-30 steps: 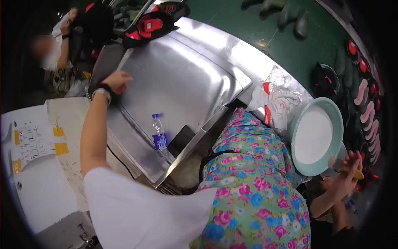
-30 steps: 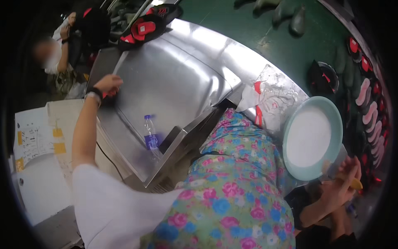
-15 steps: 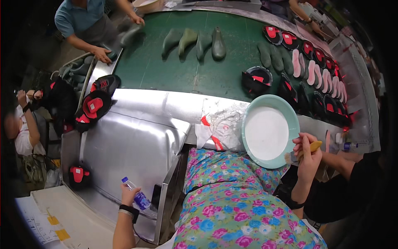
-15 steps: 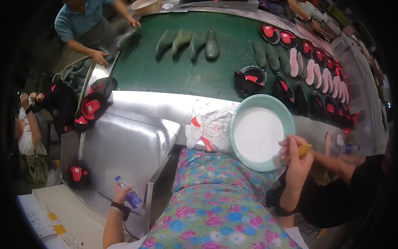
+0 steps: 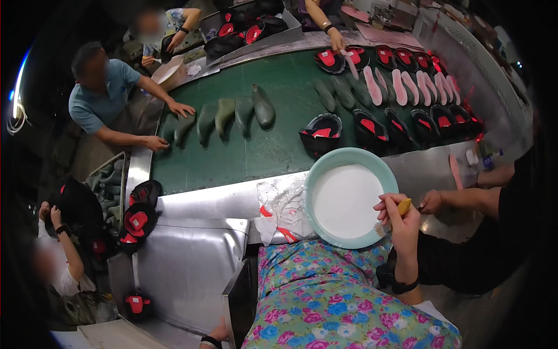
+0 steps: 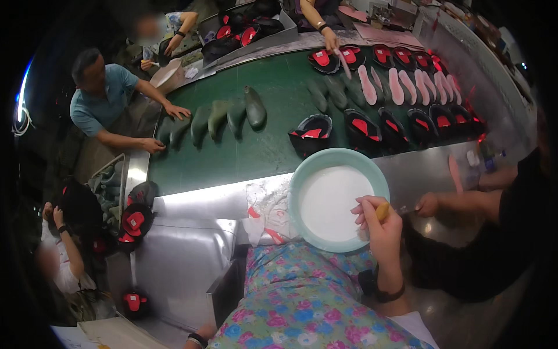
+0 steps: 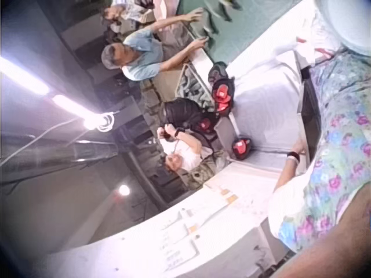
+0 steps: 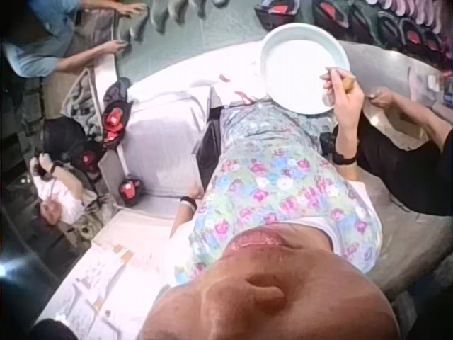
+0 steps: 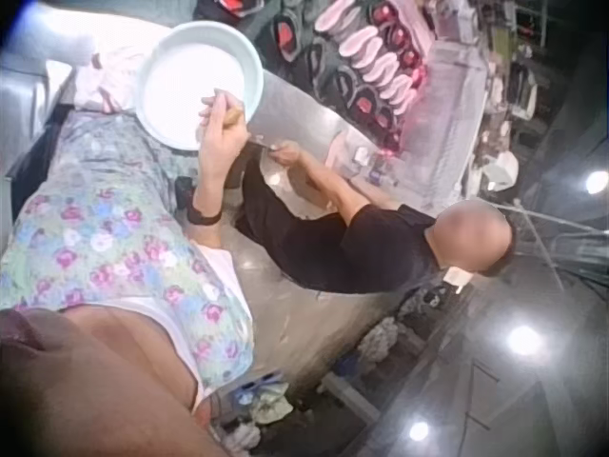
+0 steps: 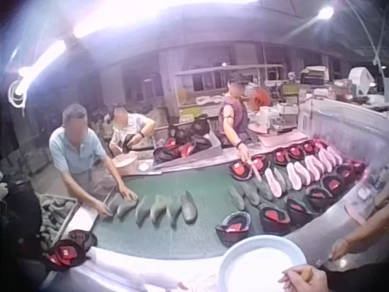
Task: The recorder uses a brush to apply a white adhesive to the interior edges and seams of black and red shoe uppers before placing them on a tray.
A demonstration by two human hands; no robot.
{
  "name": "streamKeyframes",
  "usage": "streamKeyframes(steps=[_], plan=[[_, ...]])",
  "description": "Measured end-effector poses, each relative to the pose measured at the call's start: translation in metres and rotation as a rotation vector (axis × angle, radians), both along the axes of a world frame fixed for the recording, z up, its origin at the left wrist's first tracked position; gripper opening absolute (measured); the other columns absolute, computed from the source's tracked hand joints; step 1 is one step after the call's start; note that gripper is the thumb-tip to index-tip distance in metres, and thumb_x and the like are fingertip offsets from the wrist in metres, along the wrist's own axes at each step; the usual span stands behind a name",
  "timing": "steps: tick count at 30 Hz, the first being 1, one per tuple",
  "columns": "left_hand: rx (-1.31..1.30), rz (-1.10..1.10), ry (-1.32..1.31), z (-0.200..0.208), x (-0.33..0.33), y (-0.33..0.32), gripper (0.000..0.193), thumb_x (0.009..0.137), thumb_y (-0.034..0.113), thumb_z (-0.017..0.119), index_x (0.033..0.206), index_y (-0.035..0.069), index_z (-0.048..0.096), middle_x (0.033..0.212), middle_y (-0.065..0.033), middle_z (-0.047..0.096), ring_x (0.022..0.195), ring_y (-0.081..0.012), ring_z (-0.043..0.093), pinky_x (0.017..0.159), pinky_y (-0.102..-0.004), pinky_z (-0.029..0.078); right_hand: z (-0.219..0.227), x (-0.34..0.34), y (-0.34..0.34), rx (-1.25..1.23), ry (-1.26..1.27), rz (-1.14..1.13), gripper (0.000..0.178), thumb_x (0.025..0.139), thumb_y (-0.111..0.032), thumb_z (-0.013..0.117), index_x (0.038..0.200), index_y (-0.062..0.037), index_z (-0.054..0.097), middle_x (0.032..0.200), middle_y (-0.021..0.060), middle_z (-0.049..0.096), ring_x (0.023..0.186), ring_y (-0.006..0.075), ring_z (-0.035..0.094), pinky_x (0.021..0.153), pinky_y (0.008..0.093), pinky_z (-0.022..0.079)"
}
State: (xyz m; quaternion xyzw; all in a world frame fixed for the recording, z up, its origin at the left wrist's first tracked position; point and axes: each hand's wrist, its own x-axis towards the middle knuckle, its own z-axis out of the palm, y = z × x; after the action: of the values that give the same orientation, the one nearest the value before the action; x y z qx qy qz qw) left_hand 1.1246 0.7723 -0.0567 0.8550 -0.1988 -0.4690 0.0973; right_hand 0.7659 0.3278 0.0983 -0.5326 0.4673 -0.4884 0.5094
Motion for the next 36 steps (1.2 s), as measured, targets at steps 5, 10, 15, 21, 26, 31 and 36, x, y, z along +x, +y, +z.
streamKeyframes(steps=[5, 10, 15, 21, 26, 31, 36], plan=[[0.359, 0.158, 0.441, 0.047, 0.022, -0.060, 0.038, 0.088, 0.029, 0.055, 0.118, 0.006, 0.054, 0.107, -0.0116, 0.062, 0.096, -0.0306, 0.062, 0.080, -0.0436, 0.053, -0.009, 0.001, 0.001, -0.002, 0.008, -0.028, 0.015, 0.093, -0.009, 0.054, 0.099, 0.0026, 0.061, 0.081, 0.0067, 0.064, 0.064, 0.0066, 0.054, 0.058, 0.0184, 0.041], [0.161, 0.245, 0.226, -0.017, 0.196, 0.019, 0.052, 0.087, 0.021, 0.059, 0.133, 0.011, 0.038, 0.102, -0.0106, 0.064, 0.097, -0.0275, 0.062, 0.073, -0.0491, 0.056, -0.015, -0.006, -0.011, -0.010, 0.075, -0.070, 0.017, 0.093, -0.014, 0.055, 0.102, -0.0007, 0.061, 0.080, 0.0035, 0.063, 0.064, 0.0044, 0.052, 0.058, 0.0173, 0.040], [-0.648, 0.885, -0.154, 0.050, 0.201, -0.144, 0.074, 0.087, 0.023, 0.058, 0.144, 0.006, 0.014, 0.088, -0.0088, 0.056, 0.067, -0.0155, 0.055, 0.054, -0.0314, 0.047, -0.024, -0.026, -0.013, -0.058, 0.098, -0.036, 0.020, 0.095, -0.013, 0.053, 0.111, -0.0021, 0.059, 0.089, 0.0017, 0.061, 0.072, 0.0033, 0.049, 0.064, 0.0165, 0.038], [-0.806, 0.462, 0.396, 0.124, 0.056, -0.262, 0.080, 0.093, 0.023, 0.053, 0.148, 0.014, -0.005, 0.130, -0.0225, 0.046, 0.113, -0.0326, 0.053, 0.088, -0.0448, 0.048, -0.018, -0.013, -0.007, -0.170, 0.173, -0.007, 0.020, 0.092, -0.007, 0.052, 0.110, -0.0033, 0.060, 0.092, 0.0032, 0.062, 0.074, 0.0063, 0.048, 0.067, 0.0194, 0.038], [-0.957, 0.345, 0.471, 0.096, 0.050, -0.306, 0.067, 0.096, 0.017, 0.044, 0.148, 0.010, 0.003, 0.129, -0.0180, 0.049, 0.113, -0.0300, 0.054, 0.088, -0.0415, 0.051, -0.025, -0.012, -0.001, -0.177, 0.181, -0.041, 0.020, 0.084, 0.002, 0.057, 0.102, -0.0026, 0.064, 0.096, 0.0092, 0.067, 0.091, 0.0173, 0.063, 0.078, 0.0279, 0.049], [-0.927, 0.239, 0.479, 0.118, 0.009, -0.321, 0.057, 0.096, 0.022, 0.043, 0.147, 0.012, 0.020, 0.133, -0.0158, 0.046, 0.112, -0.0275, 0.053, 0.090, -0.0384, 0.046, -0.001, -0.024, 0.008, -0.406, 0.377, -0.075, 0.021, 0.076, 0.007, 0.060, 0.093, -0.0036, 0.068, 0.091, 0.0076, 0.067, 0.087, 0.0198, 0.063, 0.079, 0.0290, 0.049], [-0.917, -0.742, 0.044, 0.083, 0.029, -0.296, 0.063, 0.089, 0.003, 0.049, 0.145, 0.020, 0.026, 0.139, -0.0150, 0.044, 0.135, -0.0342, 0.031, 0.109, -0.0497, 0.029, -0.007, -0.022, 0.026, -0.390, 0.447, -0.214, 0.023, 0.079, 0.006, 0.059, 0.097, -0.0049, 0.068, 0.090, 0.0075, 0.068, 0.082, 0.0192, 0.064, 0.073, 0.0284, 0.049]])
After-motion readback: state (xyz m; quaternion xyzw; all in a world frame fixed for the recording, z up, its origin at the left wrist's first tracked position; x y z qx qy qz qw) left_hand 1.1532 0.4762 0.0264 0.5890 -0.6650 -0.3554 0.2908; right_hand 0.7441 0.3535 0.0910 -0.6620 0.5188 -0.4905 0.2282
